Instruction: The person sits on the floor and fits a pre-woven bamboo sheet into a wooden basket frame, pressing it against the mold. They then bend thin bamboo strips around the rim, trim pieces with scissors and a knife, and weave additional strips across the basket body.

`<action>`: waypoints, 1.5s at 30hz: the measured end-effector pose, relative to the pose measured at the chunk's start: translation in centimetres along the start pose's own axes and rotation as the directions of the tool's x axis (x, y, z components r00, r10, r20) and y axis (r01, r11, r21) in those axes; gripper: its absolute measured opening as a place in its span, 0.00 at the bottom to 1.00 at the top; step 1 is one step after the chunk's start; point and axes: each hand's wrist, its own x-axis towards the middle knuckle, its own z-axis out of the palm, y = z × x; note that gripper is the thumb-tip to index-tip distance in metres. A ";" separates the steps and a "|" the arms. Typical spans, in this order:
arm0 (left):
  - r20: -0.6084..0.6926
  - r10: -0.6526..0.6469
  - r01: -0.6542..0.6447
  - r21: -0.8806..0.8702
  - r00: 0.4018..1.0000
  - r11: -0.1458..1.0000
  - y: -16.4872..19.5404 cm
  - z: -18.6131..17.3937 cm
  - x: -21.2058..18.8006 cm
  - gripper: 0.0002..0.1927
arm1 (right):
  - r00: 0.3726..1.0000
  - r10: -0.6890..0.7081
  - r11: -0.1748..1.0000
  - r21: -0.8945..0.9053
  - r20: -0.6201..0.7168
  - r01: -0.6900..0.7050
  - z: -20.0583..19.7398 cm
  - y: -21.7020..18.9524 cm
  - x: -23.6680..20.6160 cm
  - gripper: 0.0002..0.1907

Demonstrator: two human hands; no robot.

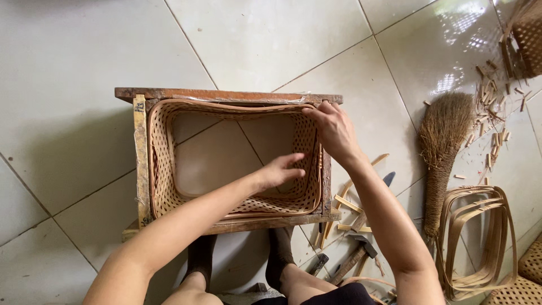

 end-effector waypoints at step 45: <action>-0.162 0.409 0.179 0.984 0.898 -0.004 -0.2 -12.0 13.5 0.03 | 0.543 0.321 0.437 -0.630 0.776 0.642 11.1 9.7 6.2 0.41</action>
